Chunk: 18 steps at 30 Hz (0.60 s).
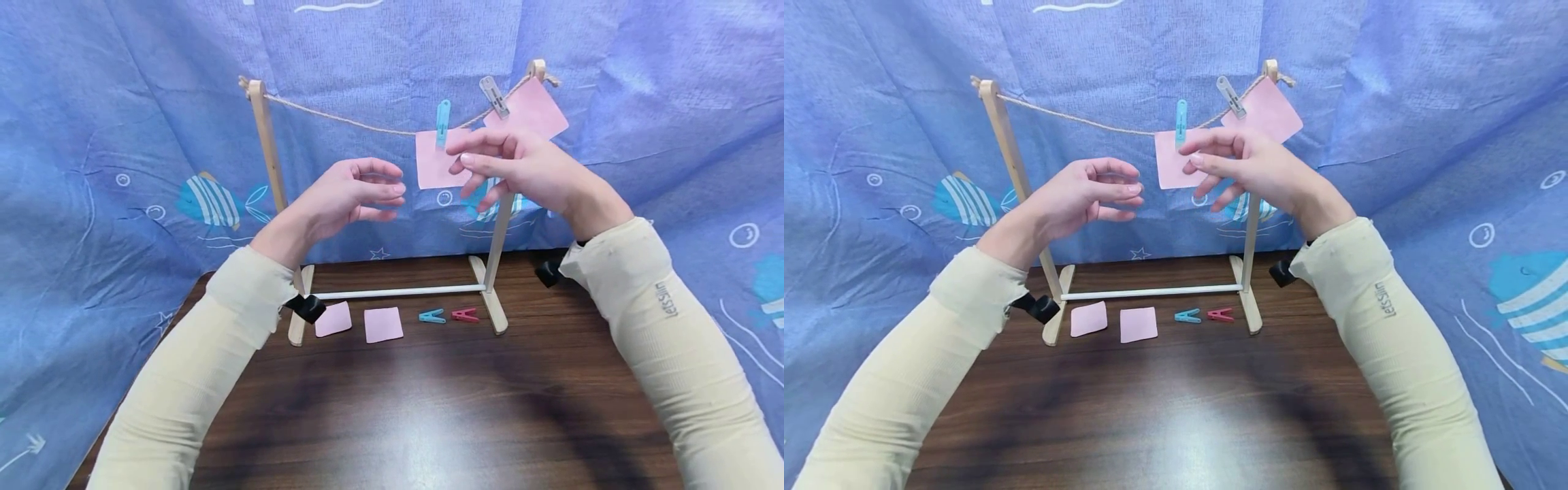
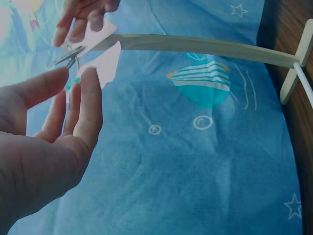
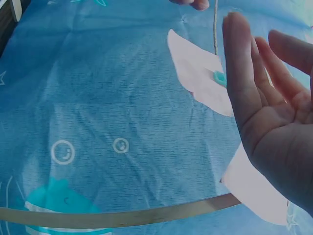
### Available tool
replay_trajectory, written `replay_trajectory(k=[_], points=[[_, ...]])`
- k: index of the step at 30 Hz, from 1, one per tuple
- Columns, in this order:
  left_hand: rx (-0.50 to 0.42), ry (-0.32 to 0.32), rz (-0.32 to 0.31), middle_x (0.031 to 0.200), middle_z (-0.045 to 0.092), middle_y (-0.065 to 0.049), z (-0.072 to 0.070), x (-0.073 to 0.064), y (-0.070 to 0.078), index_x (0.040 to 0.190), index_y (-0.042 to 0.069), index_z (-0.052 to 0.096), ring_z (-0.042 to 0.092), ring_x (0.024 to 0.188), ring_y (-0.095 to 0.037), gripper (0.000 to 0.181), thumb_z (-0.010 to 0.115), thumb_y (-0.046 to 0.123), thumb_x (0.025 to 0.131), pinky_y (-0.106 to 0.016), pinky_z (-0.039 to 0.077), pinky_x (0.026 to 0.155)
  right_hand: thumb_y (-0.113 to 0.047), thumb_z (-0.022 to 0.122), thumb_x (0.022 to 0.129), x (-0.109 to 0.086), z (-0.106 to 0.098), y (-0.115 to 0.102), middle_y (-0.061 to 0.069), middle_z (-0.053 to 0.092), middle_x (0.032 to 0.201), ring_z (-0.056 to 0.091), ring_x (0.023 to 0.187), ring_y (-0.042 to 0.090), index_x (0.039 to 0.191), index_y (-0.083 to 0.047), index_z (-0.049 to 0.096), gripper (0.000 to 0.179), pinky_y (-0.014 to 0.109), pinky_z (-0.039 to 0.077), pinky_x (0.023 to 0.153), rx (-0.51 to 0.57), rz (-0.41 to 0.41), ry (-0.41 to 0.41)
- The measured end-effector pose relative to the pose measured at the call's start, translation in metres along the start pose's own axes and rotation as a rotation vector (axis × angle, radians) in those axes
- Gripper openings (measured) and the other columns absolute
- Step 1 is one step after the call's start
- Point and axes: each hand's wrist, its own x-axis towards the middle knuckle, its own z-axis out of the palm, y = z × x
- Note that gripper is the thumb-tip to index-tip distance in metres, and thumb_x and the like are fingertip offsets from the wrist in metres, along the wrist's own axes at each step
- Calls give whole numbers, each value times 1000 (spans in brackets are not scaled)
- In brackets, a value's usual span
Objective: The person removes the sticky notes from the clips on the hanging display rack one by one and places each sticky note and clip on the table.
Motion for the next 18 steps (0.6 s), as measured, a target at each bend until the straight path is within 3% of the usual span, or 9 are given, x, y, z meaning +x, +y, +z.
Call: replay_trajectory(k=[4,9,14,18], points=[[-52,72,22,119,60,-13,6,6,4,123,2,60,66,101,-25,29,68,-1,95,-44,57,94,-21,65,101,4,-3,-5,21,61,130,72,95,27,137,-2,59,41,38,62,72,71,-25,82],[-73,136,7,132,55,-12,13,16,6,135,6,55,62,113,-25,46,72,1,92,-46,55,98,-15,68,99,9,-6,-7,21,59,133,72,92,26,133,1,60,39,37,62,74,199,-85,152],[-87,173,-8,137,52,-13,18,24,5,140,8,52,62,113,-26,54,74,0,91,-44,55,97,-13,69,98,14,-8,-7,19,55,139,73,90,27,137,1,58,43,39,61,74,259,-100,176],[-101,184,-10,136,54,-14,21,30,3,142,7,51,64,109,-26,56,74,-1,91,-42,57,94,-13,69,97,17,-8,-9,16,53,145,73,88,27,142,0,53,49,39,62,74,245,-78,172]])
